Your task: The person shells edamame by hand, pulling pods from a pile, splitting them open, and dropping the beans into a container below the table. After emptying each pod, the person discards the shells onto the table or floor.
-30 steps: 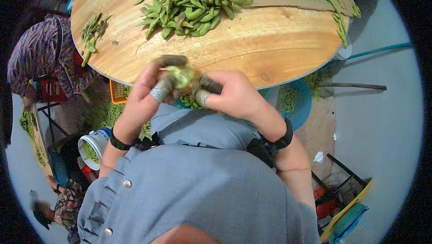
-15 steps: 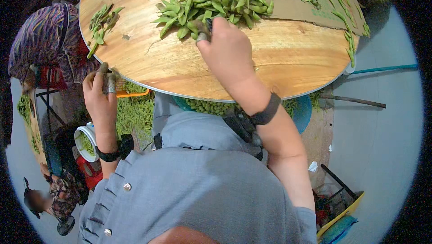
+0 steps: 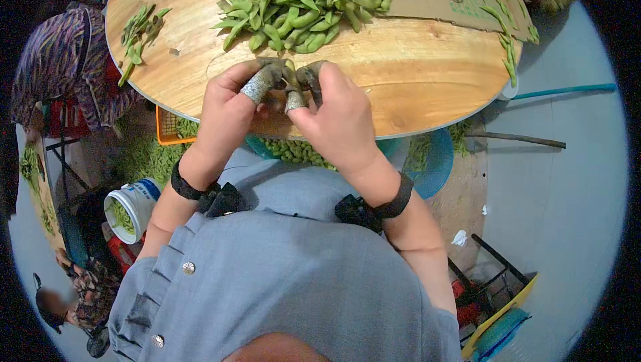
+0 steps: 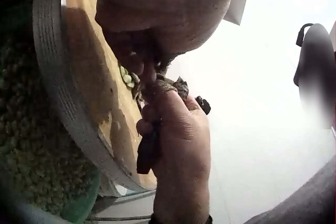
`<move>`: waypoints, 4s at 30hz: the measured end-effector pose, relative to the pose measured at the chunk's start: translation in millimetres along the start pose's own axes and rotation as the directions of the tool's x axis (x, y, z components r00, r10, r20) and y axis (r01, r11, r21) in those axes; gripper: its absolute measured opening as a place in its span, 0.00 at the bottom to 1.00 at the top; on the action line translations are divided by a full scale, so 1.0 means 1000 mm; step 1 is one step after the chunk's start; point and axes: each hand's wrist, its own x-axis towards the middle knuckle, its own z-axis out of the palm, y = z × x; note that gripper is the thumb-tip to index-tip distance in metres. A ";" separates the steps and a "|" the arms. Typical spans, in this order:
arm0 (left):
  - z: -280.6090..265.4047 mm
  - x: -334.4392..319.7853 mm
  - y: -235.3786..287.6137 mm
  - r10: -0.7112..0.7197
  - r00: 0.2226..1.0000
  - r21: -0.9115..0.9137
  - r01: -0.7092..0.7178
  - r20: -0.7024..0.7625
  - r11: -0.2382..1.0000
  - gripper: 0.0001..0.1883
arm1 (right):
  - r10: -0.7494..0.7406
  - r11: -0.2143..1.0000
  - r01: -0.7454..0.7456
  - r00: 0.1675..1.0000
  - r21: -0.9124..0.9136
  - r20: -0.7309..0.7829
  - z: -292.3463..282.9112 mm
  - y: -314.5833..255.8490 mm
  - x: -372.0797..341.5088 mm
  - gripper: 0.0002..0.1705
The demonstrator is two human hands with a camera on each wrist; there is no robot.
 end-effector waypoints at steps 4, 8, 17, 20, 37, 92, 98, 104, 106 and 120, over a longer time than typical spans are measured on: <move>-0.005 -0.004 -0.003 -0.031 0.998 -0.104 0.025 -0.056 0.994 0.12 | -0.043 0.999 0.043 0.999 -0.006 0.021 0.001 0.000 -0.003 0.18; -0.028 -0.013 0.003 -0.084 0.990 -0.263 0.051 -0.117 0.964 0.12 | -0.025 0.999 0.024 1.000 -0.022 -0.011 0.005 0.006 -0.004 0.17; -0.106 -0.062 0.026 0.616 0.747 0.959 0.278 -0.250 0.053 0.11 | 0.184 0.641 -0.436 0.886 0.631 0.426 -0.012 -0.006 -0.007 0.12; -0.063 -0.062 0.024 0.518 0.851 0.936 -0.107 -0.088 0.335 0.13 | 0.247 0.644 -0.556 0.801 0.525 0.545 -0.017 -0.020 -0.002 0.11; -0.011 -0.031 0.003 -0.218 0.968 0.012 0.218 0.127 0.976 0.11 | 0.057 0.876 -0.251 0.902 0.412 0.429 -0.034 -0.006 -0.019 0.21; 0.020 -0.011 0.003 -0.241 0.931 0.181 0.196 0.275 0.964 0.08 | 0.186 0.425 -0.588 0.800 0.688 0.570 -0.044 0.018 -0.033 0.26; 0.023 -0.020 0.008 -0.071 0.847 0.314 -0.116 0.527 0.942 0.09 | 0.111 0.790 -0.278 0.941 0.546 0.319 -0.034 0.028 -0.019 0.17; 0.007 -0.021 0.009 -0.270 0.779 0.153 0.223 0.566 0.963 0.08 | 0.023 0.908 -0.119 0.971 0.401 0.236 -0.039 0.025 -0.018 0.12; 0.005 -0.021 0.008 -0.295 0.776 0.103 0.288 0.558 0.952 0.08 | -0.016 0.938 -0.049 0.983 0.344 0.183 -0.037 0.032 -0.022 0.12; 0.018 -0.023 0.014 0.022 0.896 0.600 -0.314 0.443 0.736 0.08 | -0.026 0.885 -0.008 0.997 0.466 0.067 -0.035 0.026 -0.028 0.10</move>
